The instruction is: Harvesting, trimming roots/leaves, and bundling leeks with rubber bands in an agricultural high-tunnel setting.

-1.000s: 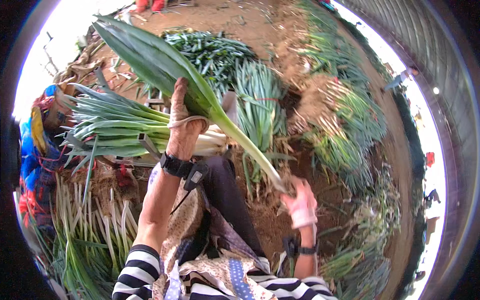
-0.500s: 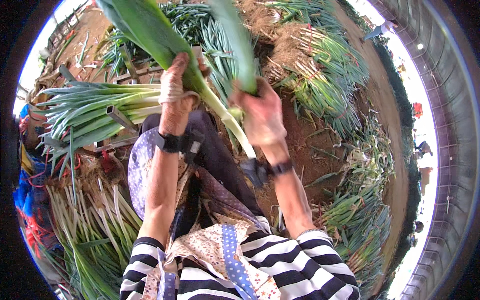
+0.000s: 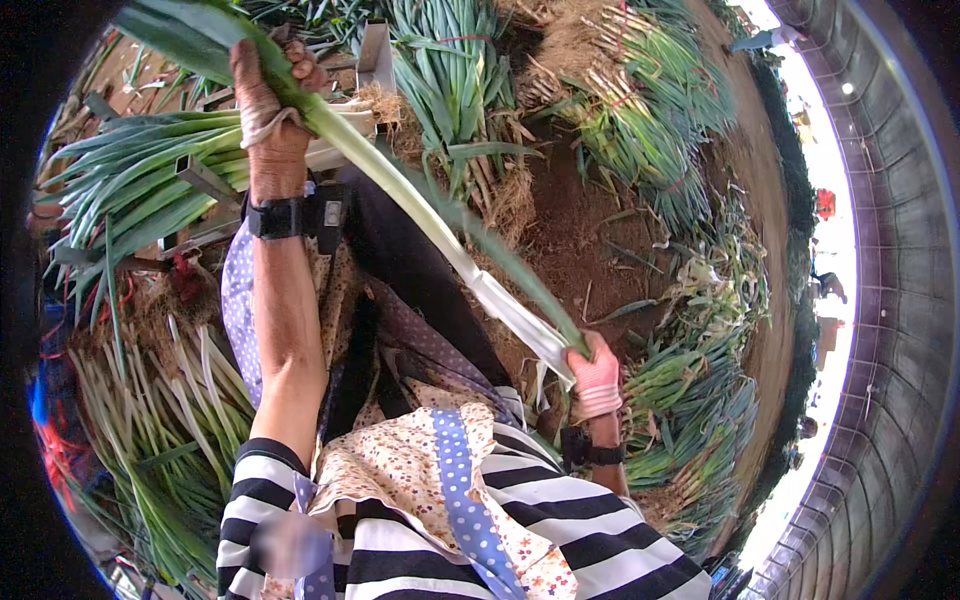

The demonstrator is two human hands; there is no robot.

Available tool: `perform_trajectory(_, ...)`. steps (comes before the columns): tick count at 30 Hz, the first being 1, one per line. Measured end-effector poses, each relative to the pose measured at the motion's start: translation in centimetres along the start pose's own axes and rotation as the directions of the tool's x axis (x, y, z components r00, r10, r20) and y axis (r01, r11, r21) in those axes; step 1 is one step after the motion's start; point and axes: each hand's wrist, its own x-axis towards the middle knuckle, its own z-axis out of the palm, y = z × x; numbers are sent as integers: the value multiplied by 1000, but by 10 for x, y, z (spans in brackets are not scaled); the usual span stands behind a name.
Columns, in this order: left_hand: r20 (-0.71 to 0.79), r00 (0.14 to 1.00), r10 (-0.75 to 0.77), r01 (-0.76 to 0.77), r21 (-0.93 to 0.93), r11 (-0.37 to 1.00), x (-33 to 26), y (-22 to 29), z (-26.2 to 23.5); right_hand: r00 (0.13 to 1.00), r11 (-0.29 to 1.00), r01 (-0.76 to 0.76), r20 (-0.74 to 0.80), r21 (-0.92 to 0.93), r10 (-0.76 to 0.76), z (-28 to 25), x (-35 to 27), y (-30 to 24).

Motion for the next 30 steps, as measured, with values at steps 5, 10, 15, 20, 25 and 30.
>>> perform_trajectory(5,13,999,31,-33,109,994,5,21,-14,988,852,147,32,-502,-152,0,-30,65)
perform_trajectory(10,149,981,-121,106,102,989,13,45,-42,984,757,149,19,-636,-178,-6,-50,124)
perform_trajectory(15,-156,969,190,-142,278,950,0,57,-7,862,452,-15,218,-892,459,-31,-80,185)
perform_trajectory(20,-436,800,413,-161,507,847,-12,66,4,940,539,23,202,-842,274,-33,-37,169)
perform_trajectory(25,-407,703,583,-137,727,673,-13,78,0,963,875,260,46,-408,-264,32,51,-8)
perform_trajectory(30,-553,553,623,-47,726,686,-4,60,9,803,756,588,94,-288,-588,71,73,-93)
